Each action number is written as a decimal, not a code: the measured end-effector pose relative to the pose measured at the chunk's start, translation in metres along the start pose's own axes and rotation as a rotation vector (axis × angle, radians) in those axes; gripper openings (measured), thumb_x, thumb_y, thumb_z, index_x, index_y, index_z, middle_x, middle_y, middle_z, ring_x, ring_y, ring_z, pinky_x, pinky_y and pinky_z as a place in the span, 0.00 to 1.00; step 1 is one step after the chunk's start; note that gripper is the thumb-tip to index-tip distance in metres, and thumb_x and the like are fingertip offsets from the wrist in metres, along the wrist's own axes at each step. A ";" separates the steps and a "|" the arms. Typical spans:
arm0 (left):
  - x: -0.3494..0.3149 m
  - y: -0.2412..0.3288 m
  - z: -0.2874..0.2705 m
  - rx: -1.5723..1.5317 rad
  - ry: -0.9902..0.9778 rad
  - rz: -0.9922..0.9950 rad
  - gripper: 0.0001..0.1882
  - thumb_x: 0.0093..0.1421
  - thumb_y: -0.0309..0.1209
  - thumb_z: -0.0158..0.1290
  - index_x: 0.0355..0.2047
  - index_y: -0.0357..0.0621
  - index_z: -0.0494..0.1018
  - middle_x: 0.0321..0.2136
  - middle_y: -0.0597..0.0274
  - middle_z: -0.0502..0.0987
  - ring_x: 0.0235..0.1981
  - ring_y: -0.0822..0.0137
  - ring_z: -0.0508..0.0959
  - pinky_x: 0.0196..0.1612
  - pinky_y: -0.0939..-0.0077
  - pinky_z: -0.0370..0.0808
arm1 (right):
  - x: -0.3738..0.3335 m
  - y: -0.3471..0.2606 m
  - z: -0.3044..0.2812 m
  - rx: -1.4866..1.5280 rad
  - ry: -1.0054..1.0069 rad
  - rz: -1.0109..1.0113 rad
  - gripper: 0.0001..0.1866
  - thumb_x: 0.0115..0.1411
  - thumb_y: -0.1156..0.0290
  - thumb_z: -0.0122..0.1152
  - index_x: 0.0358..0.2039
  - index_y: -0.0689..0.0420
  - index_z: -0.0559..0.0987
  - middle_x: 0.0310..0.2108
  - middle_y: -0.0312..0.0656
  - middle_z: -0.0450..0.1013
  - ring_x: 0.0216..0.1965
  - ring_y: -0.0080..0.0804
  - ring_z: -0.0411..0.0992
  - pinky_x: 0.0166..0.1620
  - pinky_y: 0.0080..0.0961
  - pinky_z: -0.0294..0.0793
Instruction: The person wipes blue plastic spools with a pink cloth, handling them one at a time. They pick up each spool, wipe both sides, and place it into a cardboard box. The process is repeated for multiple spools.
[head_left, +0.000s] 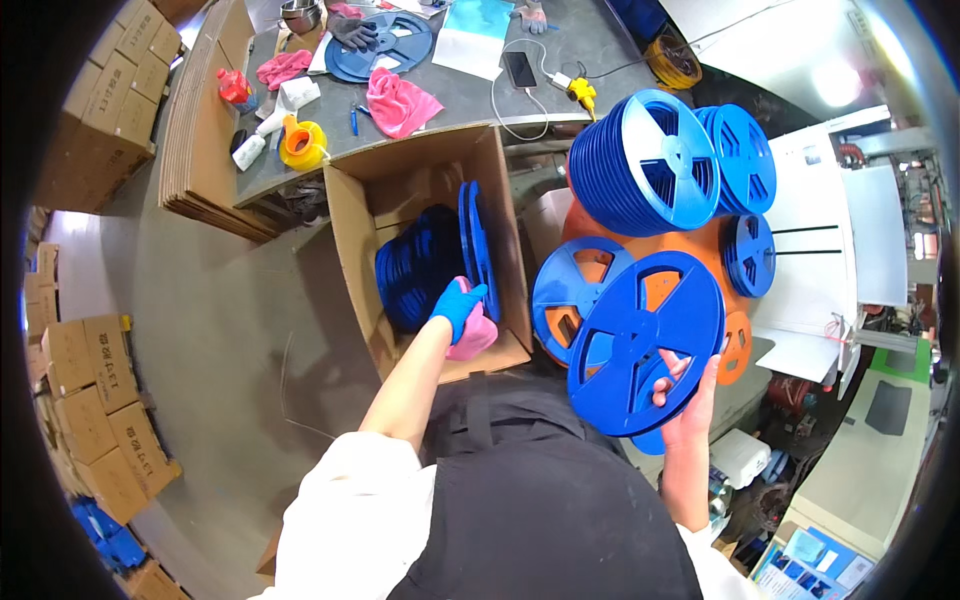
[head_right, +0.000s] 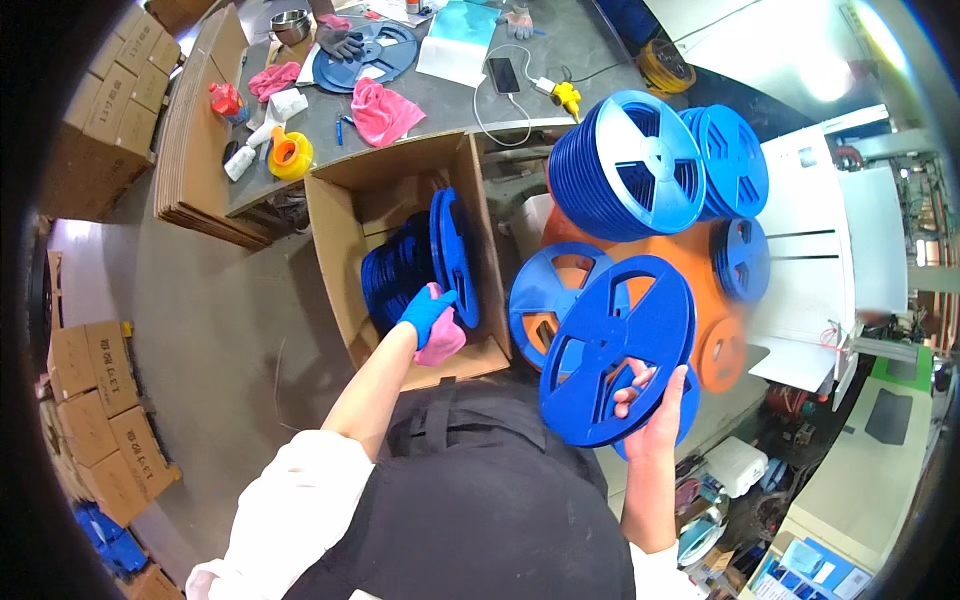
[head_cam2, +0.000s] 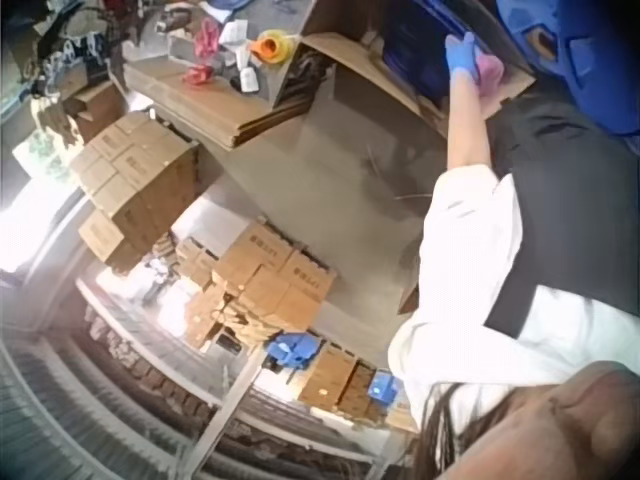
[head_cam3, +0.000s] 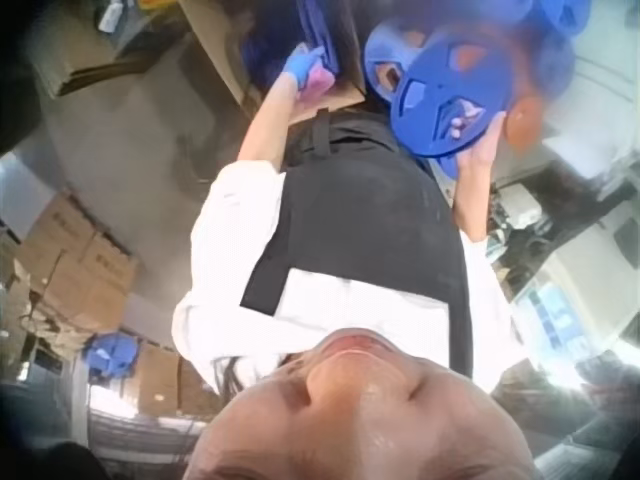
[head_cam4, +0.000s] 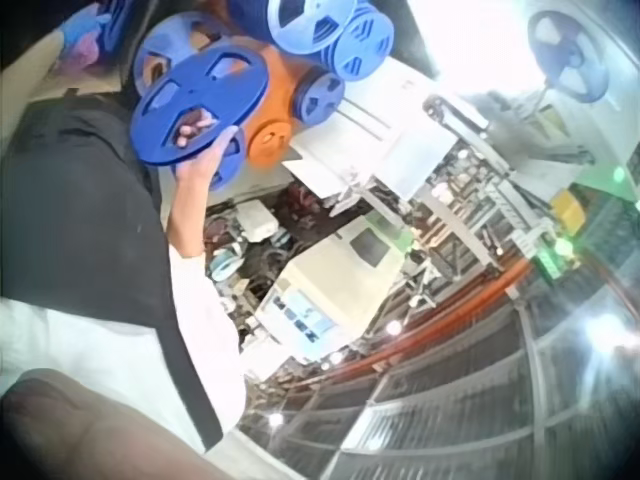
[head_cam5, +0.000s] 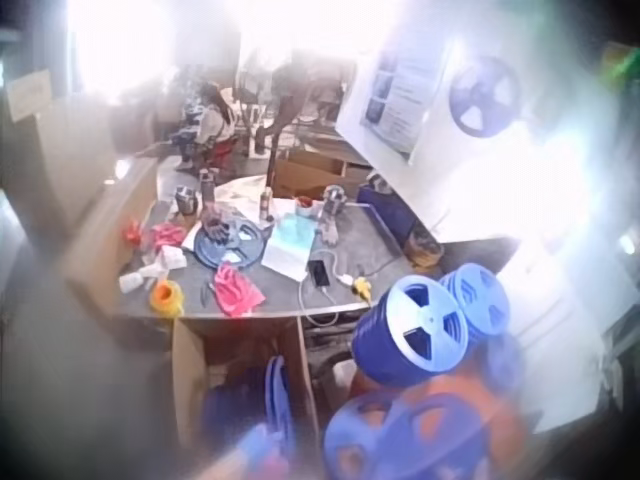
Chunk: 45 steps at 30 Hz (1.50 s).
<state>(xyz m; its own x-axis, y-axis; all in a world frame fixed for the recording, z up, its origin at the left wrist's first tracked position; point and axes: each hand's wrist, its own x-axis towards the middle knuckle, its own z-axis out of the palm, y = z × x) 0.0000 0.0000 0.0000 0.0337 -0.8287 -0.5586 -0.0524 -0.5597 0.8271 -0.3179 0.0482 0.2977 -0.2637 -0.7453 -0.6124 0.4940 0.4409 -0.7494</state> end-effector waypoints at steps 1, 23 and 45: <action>0.010 -0.010 0.010 0.039 -0.001 -0.050 0.19 0.59 0.43 0.56 0.39 0.39 0.72 0.29 0.57 0.75 0.32 0.68 0.72 0.37 0.69 0.72 | -0.002 -0.003 0.006 -0.032 -0.010 -0.005 0.30 0.63 0.39 0.41 0.26 0.56 0.70 0.57 0.57 0.63 0.21 0.31 0.74 0.18 0.20 0.69; -0.198 0.043 -0.178 -0.446 0.829 0.223 0.28 0.60 0.30 0.55 0.58 0.34 0.62 0.54 0.60 0.68 0.54 0.68 0.68 0.58 0.72 0.65 | 0.008 0.029 0.146 0.460 -0.926 0.271 0.33 0.65 0.39 0.39 0.28 0.63 0.69 0.64 0.66 0.47 0.16 0.18 0.64 0.19 0.13 0.62; -0.189 0.183 -0.066 1.028 0.290 0.509 0.22 0.57 0.25 0.48 0.53 0.41 0.66 0.34 0.46 0.74 0.33 0.56 0.79 0.32 0.67 0.77 | -0.046 0.056 0.157 0.050 -0.739 0.417 0.39 0.60 0.30 0.31 0.22 0.58 0.69 0.62 0.59 0.57 0.10 0.14 0.53 0.19 0.14 0.52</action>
<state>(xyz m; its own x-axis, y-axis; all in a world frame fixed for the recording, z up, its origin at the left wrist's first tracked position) 0.0504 0.0539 0.2606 -0.0048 -0.9994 -0.0349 -0.8991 -0.0109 0.4376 -0.1476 0.0285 0.3235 0.5485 -0.6696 -0.5008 0.4715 0.7423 -0.4761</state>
